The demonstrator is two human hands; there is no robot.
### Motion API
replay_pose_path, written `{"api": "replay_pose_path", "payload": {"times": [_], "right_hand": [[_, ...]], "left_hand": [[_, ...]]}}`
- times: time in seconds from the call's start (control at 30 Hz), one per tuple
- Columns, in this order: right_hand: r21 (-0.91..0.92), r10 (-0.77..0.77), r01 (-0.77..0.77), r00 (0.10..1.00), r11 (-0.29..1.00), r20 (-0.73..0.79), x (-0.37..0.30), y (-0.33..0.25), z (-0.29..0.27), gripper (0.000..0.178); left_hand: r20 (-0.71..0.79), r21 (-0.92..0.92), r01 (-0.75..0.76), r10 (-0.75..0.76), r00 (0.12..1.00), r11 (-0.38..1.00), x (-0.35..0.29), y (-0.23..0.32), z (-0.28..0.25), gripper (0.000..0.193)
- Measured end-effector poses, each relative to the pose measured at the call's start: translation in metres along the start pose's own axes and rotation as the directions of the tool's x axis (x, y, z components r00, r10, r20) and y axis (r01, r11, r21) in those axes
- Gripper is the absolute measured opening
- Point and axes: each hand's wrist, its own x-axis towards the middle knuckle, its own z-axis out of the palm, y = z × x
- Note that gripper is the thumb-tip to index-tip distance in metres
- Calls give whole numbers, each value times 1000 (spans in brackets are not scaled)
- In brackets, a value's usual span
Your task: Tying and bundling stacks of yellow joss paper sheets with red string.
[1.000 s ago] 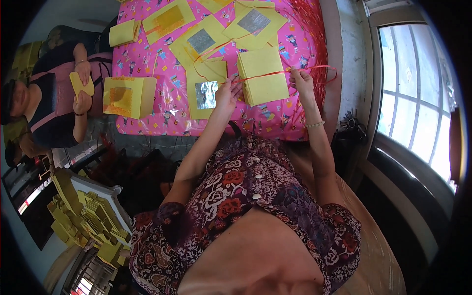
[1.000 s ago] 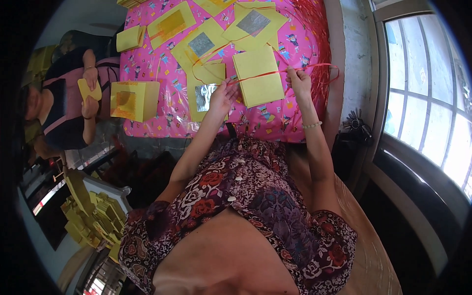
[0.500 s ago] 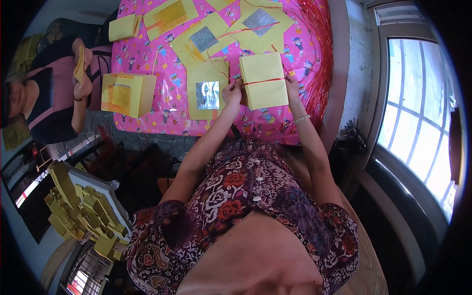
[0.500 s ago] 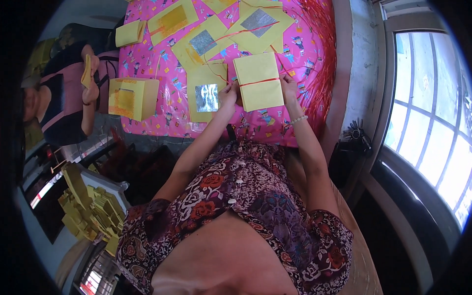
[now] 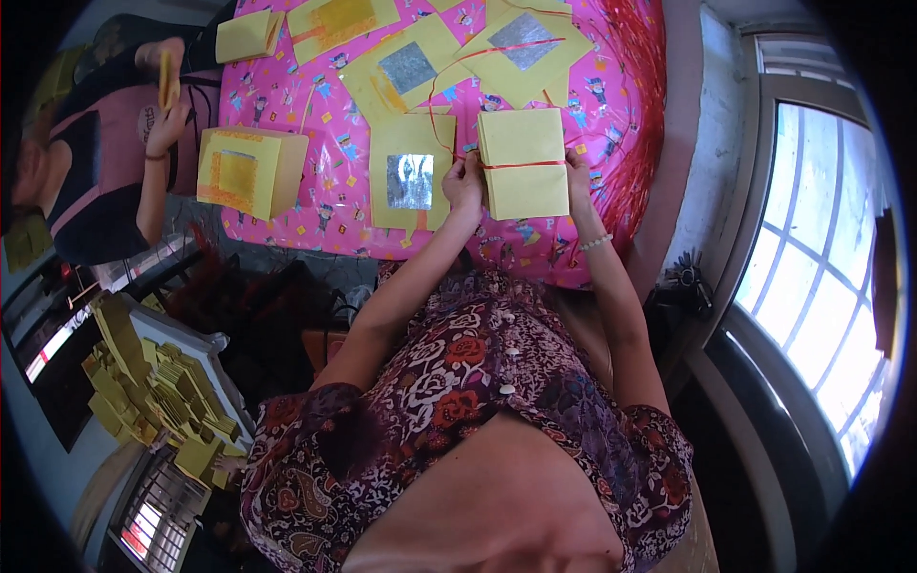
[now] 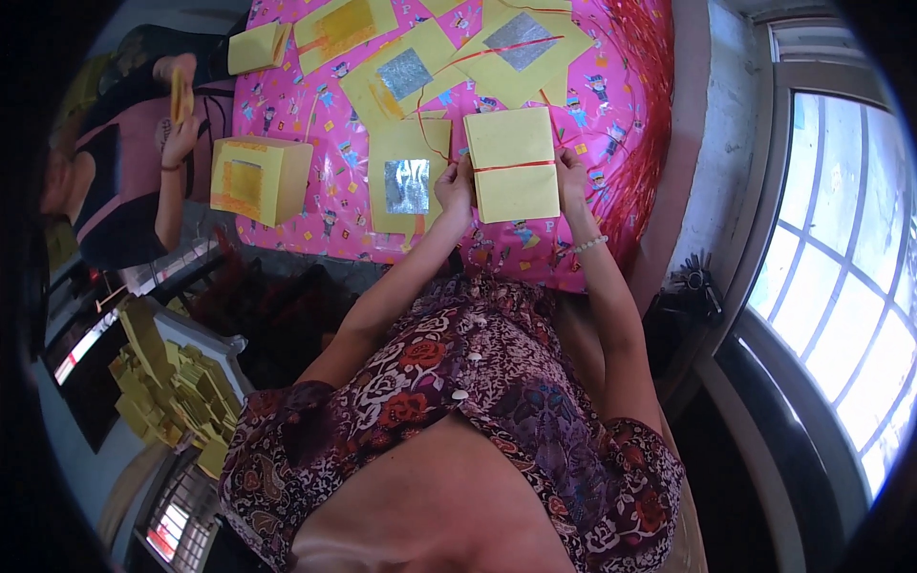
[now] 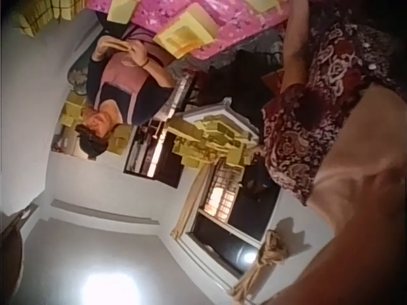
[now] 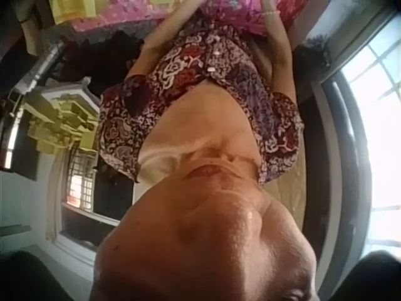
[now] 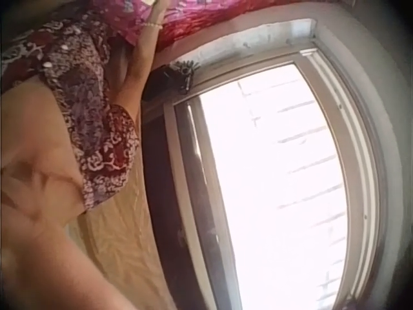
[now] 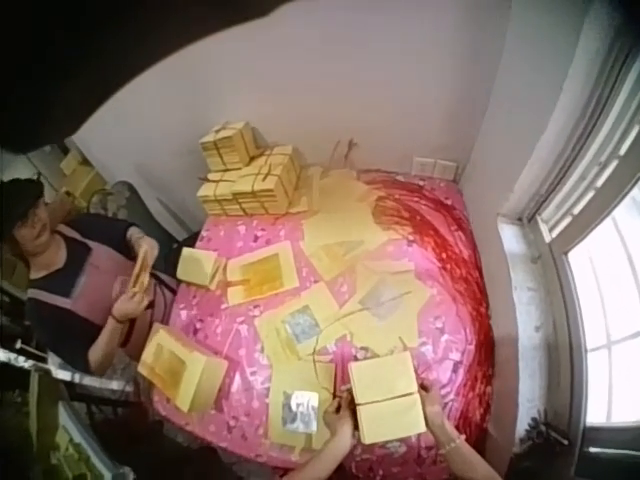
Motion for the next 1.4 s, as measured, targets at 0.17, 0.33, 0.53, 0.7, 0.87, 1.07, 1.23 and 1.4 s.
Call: {"api": "replay_pose_path", "payload": {"times": [0.17,0.33,0.53,0.7,0.87,1.07,1.23,1.4], "right_hand": [[-56,63,-63,998,996,-3,4,1,-6,5],[-109,39,-37,999,993,15,2,5,-7,15],[-32,-15,13,999,999,-32,-8,-3,-5,8],[13,20,-21,999,1000,46,-14,-22,2,7],[63,46,-50,997,997,55,-13,-18,-2,11],[183,143,-164,982,969,121,-5,-18,-9,20],[147,106,-122,988,982,114,-11,-20,-4,21],[163,79,-96,991,982,106,-11,-17,-6,27]], "left_hand": [[-39,83,157,-154,987,984,13,-4,-4,23],[-114,378,19,26,993,926,17,-6,4,27],[-97,481,35,13,995,876,14,-5,11,29],[-79,247,63,-44,996,967,24,-21,6,27],[-30,28,126,-125,992,992,14,-18,12,24],[-44,-119,291,-298,953,949,17,-15,14,25],[-7,-77,405,-406,914,911,26,-16,10,30],[13,-41,476,-476,880,879,35,-17,8,32]]}}
